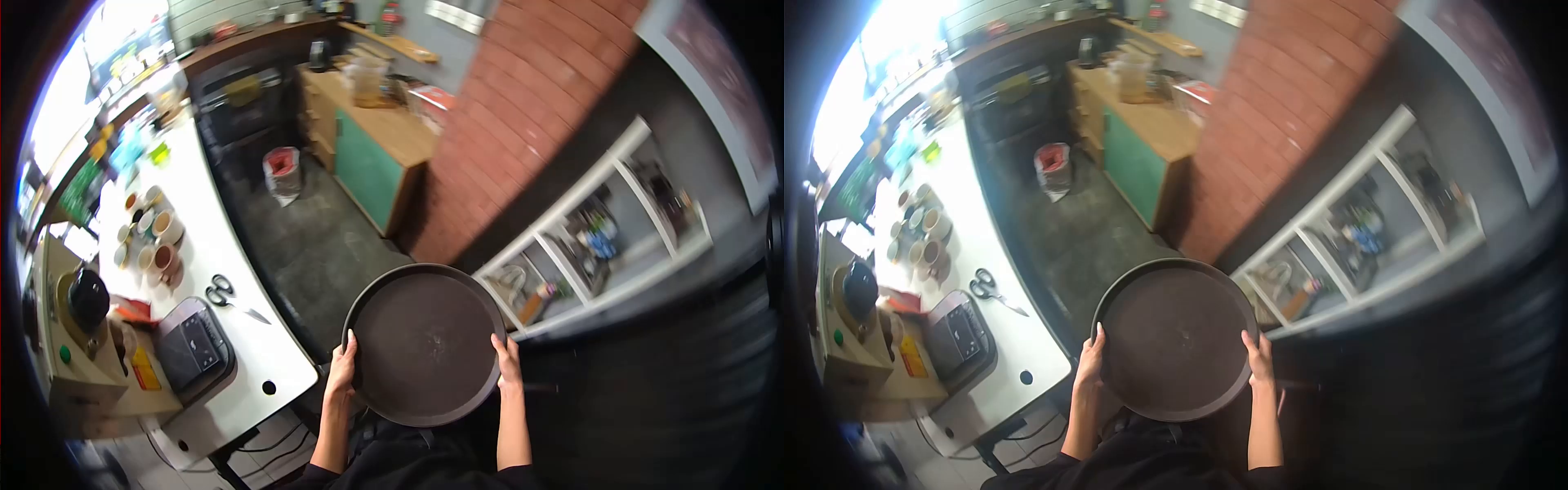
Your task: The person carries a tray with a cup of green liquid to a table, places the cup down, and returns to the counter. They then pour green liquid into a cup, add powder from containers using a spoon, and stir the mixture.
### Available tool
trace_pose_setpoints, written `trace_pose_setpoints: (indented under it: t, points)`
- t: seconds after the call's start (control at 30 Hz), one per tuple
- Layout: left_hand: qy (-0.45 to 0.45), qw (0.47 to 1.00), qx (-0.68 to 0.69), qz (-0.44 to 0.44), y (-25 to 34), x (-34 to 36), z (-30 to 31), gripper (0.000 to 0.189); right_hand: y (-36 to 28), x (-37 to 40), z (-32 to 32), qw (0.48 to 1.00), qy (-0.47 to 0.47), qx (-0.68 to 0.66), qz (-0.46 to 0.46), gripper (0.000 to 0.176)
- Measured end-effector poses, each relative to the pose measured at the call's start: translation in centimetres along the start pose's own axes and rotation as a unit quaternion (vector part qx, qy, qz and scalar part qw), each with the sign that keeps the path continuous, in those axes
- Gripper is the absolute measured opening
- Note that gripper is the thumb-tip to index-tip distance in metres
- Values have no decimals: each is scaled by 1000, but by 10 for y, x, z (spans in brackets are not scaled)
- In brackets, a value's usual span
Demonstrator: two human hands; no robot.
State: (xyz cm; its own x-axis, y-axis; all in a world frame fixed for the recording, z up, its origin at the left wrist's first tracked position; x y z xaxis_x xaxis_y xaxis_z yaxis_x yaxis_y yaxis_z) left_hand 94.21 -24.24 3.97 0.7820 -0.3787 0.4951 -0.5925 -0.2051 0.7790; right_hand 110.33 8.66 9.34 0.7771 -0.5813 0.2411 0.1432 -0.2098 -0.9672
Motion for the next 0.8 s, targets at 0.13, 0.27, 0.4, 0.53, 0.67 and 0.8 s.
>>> trace_pose_setpoints:
  t: [0.13, 0.27, 0.4, 0.53, 0.67, 0.8]
  points:
    - [80, 994, 57, -41, 34, -38, 1, 55, -18, -104, -62, 994, -100, -25, -34, 39]
    - [165, 984, 71, -17, 65, -104, 1, 54, -10, -227, -115, 970, -222, -82, -64, 37]
    - [187, 969, 146, -73, 103, -176, 4, 56, -6, -322, -159, 971, -226, -44, -65, 40]
    - [243, 955, 115, -128, 148, -209, 18, 51, -2, -377, -210, 959, -266, -38, -86, 41]
    - [252, 946, 117, -165, 177, -258, 27, 43, 21, -428, -231, 958, -273, -4, -88, 37]
    - [271, 945, 95, -155, 205, -324, 33, 38, 33, -467, -243, 953, -290, 44, -73, 23]
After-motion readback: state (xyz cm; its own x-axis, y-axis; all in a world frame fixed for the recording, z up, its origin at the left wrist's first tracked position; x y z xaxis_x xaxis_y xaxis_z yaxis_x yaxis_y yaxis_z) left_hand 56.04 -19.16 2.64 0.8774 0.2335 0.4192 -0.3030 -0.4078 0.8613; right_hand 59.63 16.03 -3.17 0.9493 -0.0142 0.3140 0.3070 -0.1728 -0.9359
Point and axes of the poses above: each hand's wrist, its own x-axis away from the middle knuckle, its own z-axis out of the back of the hand, y = z × x, the point moved 8 cm from there along -x, towards the middle knuckle, and after that the axes turned 3 degrees about -y, right-handed, at the moved point
